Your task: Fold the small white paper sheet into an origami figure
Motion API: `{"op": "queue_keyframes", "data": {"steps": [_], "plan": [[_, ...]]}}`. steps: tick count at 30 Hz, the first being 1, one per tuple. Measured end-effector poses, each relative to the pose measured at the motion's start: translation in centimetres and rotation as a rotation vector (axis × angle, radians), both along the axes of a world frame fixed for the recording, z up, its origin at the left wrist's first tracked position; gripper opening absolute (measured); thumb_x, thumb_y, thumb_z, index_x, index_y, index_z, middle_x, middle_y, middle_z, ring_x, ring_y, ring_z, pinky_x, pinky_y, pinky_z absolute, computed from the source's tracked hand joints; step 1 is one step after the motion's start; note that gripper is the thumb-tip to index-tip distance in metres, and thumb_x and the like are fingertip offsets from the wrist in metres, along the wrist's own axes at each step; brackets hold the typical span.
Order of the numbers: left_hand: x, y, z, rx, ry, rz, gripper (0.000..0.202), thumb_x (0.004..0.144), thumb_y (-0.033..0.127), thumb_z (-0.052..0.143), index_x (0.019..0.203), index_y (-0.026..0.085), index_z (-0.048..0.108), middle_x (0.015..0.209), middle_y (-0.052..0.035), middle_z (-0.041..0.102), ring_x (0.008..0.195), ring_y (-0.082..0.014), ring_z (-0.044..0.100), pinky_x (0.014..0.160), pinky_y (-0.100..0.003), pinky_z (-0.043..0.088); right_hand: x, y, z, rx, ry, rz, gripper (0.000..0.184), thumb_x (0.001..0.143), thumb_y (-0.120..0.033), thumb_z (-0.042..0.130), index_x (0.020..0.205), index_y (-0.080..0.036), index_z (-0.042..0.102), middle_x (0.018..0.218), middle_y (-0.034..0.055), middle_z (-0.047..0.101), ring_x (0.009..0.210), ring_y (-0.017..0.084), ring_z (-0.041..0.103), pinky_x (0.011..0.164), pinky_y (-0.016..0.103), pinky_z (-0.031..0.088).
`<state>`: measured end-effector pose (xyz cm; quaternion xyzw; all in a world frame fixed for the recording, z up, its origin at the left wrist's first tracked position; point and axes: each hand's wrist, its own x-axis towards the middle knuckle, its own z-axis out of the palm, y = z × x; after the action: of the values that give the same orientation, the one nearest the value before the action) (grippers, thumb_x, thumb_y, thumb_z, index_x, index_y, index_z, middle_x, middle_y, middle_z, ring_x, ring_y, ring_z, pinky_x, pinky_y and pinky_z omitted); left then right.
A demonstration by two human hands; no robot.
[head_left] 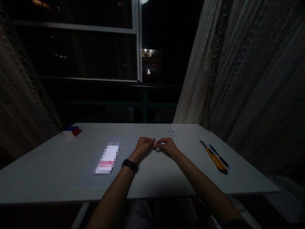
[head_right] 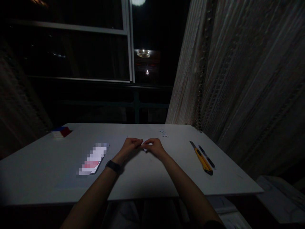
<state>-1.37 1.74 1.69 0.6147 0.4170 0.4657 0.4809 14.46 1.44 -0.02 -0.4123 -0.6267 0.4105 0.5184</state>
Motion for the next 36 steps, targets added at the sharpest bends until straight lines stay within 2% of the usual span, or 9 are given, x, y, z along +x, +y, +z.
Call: {"op": "queue_keyframes", "data": {"steps": [6,11,17,21,23,25,27,30,36], "plan": [[0.2,0.0,-0.1,-0.050,-0.131,-0.026,0.033,0.057,0.039,0.074,0.070,0.009,0.071,0.062,-0.0071,0.065,0.056,-0.0117,0.054,0.054,-0.022,0.038,-0.2,-0.1,0.1,0.056,-0.006,-0.087,0.022,0.054,-0.036,0.074,0.062,-0.018,0.066,0.063,0.0019,0.064,0.061,0.017,0.059,0.059,0.033,0.048],[0.2,-0.2,0.0,-0.054,-0.160,-0.085,0.039,0.059,0.044,0.071,0.071,0.007,0.071,0.066,-0.0104,0.067,0.059,-0.0143,0.057,0.057,-0.024,0.040,-0.2,0.2,-0.2,0.085,-0.029,-0.137,0.024,0.055,-0.038,0.073,0.062,-0.016,0.065,0.063,0.0014,0.064,0.060,0.017,0.059,0.056,0.031,0.048],[0.4,0.0,0.0,-0.050,-0.150,0.010,0.034,0.054,0.037,0.075,0.072,0.008,0.071,0.065,-0.0093,0.067,0.061,-0.0167,0.059,0.061,-0.028,0.044,-0.2,0.0,0.1,0.141,-0.082,-0.183,0.020,0.058,-0.036,0.070,0.061,-0.017,0.065,0.061,0.0009,0.064,0.060,0.016,0.059,0.060,0.031,0.047],[0.5,0.1,0.0,0.068,0.072,0.060,0.038,0.067,0.044,0.063,0.077,0.008,0.070,0.073,-0.0114,0.069,0.071,-0.0216,0.062,0.068,-0.032,0.046,-0.3,0.0,0.1,0.128,-0.071,-0.192,0.022,0.057,-0.038,0.070,0.059,-0.017,0.064,0.060,0.0014,0.063,0.057,0.016,0.058,0.056,0.029,0.047],[0.5,-0.2,0.1,0.184,0.278,0.177,0.043,0.075,0.048,0.052,0.086,0.011,0.070,0.087,-0.0132,0.069,0.087,-0.0253,0.061,0.079,-0.036,0.045,-0.3,0.3,-0.2,0.096,-0.048,-0.197,0.025,0.055,-0.039,0.072,0.059,-0.016,0.063,0.058,0.0015,0.062,0.054,0.015,0.057,0.052,0.028,0.046],[0.4,-0.7,0.3,0.349,0.535,0.402,0.045,0.081,0.047,0.045,0.106,0.015,0.063,0.112,-0.0131,0.062,0.112,-0.0290,0.048,0.095,-0.045,0.034,-0.2,0.5,-0.4,0.058,-0.019,-0.208,0.027,0.053,-0.039,0.074,0.059,-0.015,0.062,0.056,0.0014,0.061,0.051,0.014,0.056,0.048,0.027,0.045],[0.1,-1.2,0.4,0.421,0.798,0.616,0.051,0.083,0.045,0.039,0.123,0.017,0.051,0.131,-0.0136,0.047,0.130,-0.0337,0.022,0.100,-0.060,0.016,-0.2,0.7,-0.6,0.021,0.003,-0.220,0.029,0.050,-0.039,0.075,0.058,-0.015,0.062,0.056,0.0013,0.060,0.049,0.014,0.055,0.045,0.026,0.044],[-0.8,-1.3,0.3,0.385,1.073,0.742,0.058,0.082,0.046,0.038,0.131,0.015,0.041,0.142,-0.0151,0.031,0.133,-0.0385,0.001,0.094,-0.070,0.004,-0.2,0.8,-0.6,-0.004,0.005,-0.249,0.030,0.049,-0.040,0.076,0.058,-0.015,0.062,0.054,0.0012,0.059,0.046,0.013,0.054,0.043,0.025,0.043],[-2.7,-0.2,-0.4,0.109,1.214,0.813,0.063,0.081,0.050,0.032,0.132,0.014,0.039,0.144,-0.0175,0.025,0.130,-0.0456,-0.002,0.086,-0.076,0.008,-0.4,0.9,-0.7,0.013,-0.041,-0.284,0.034,0.050,-0.044,0.075,0.058,-0.014,0.063,0.053,0.0017,0.058,0.045,0.012,0.053,0.042,0.024,0.042]]}}
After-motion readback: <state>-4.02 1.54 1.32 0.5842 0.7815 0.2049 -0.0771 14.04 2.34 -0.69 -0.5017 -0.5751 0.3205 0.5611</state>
